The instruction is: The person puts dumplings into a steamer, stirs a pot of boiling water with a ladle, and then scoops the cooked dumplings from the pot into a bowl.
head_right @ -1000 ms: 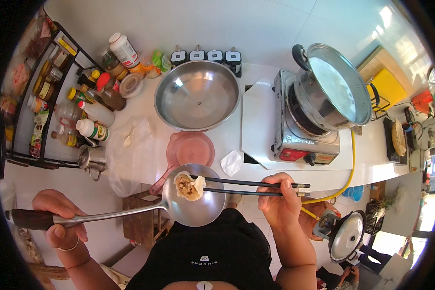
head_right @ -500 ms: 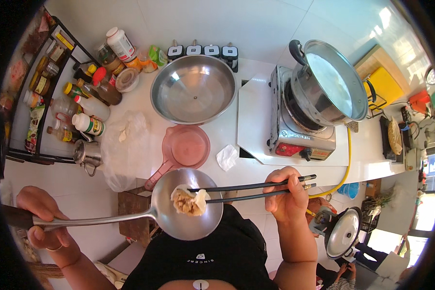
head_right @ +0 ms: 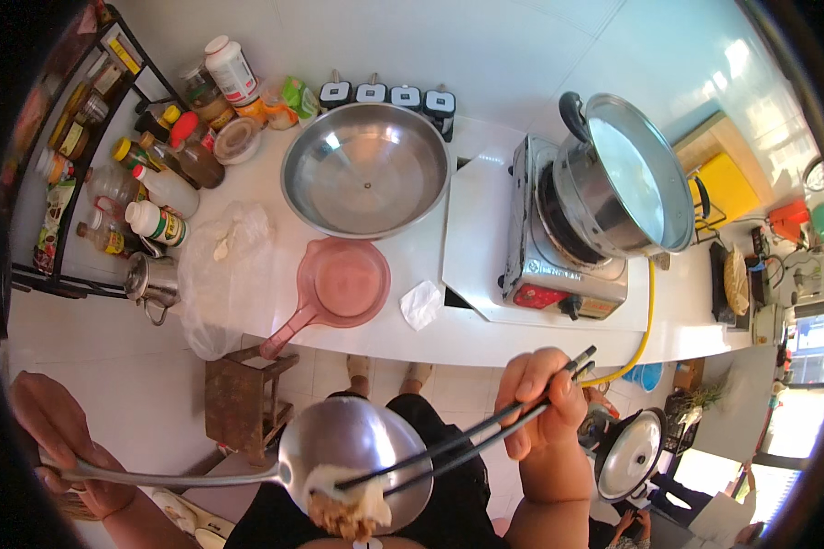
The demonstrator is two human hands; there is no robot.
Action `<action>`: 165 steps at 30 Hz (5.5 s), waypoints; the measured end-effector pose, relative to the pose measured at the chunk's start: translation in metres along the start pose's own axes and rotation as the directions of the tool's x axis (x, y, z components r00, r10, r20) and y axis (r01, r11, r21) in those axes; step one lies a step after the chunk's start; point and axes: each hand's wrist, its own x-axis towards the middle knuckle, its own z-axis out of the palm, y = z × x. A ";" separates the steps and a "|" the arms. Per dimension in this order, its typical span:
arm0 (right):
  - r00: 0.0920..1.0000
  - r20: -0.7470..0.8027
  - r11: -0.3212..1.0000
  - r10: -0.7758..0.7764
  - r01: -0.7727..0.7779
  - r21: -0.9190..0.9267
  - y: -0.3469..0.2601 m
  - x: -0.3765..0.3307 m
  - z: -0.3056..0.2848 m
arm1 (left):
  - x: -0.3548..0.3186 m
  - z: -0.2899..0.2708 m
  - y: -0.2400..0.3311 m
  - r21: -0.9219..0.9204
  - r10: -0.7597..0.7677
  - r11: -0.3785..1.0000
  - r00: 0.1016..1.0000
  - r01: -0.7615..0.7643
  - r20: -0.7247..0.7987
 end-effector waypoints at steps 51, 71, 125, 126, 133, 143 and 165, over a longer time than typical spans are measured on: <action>0.773 0.444 -0.327 0.452 0.607 -0.724 0.164 0.063 -0.165 | -0.108 0.001 -0.185 -0.147 -0.408 0.905 0.717 0.399 -0.566; 0.455 -0.435 0.095 -0.777 -0.598 -0.796 -0.043 -0.115 -0.226 | -0.067 0.034 -0.204 -0.096 -0.324 0.946 0.878 0.310 -0.353; 0.632 -0.400 0.745 0.664 -0.604 0.282 0.167 0.005 -0.171 | -0.118 0.202 -0.308 -0.182 -0.398 0.915 0.730 0.360 -0.555; 0.626 -0.418 0.748 0.659 -0.603 0.276 0.166 0.005 -0.168 | -0.118 0.201 -0.306 -0.199 -0.395 0.918 0.739 0.343 -0.546; 0.591 -0.503 0.771 0.630 -0.551 0.319 0.154 0.006 -0.180 | -0.118 0.199 -0.295 -0.335 -0.452 0.888 0.720 0.313 -0.526; 0.602 -0.544 0.806 0.585 -0.505 0.308 0.136 -0.002 -0.188 | -0.137 0.198 -0.321 -0.460 -0.527 0.833 0.696 0.307 -0.488; 0.575 -0.654 0.865 0.492 -0.412 0.288 0.110 -0.050 -0.207 | -0.173 0.183 -0.346 -0.473 -0.729 0.681 0.576 0.558 -0.370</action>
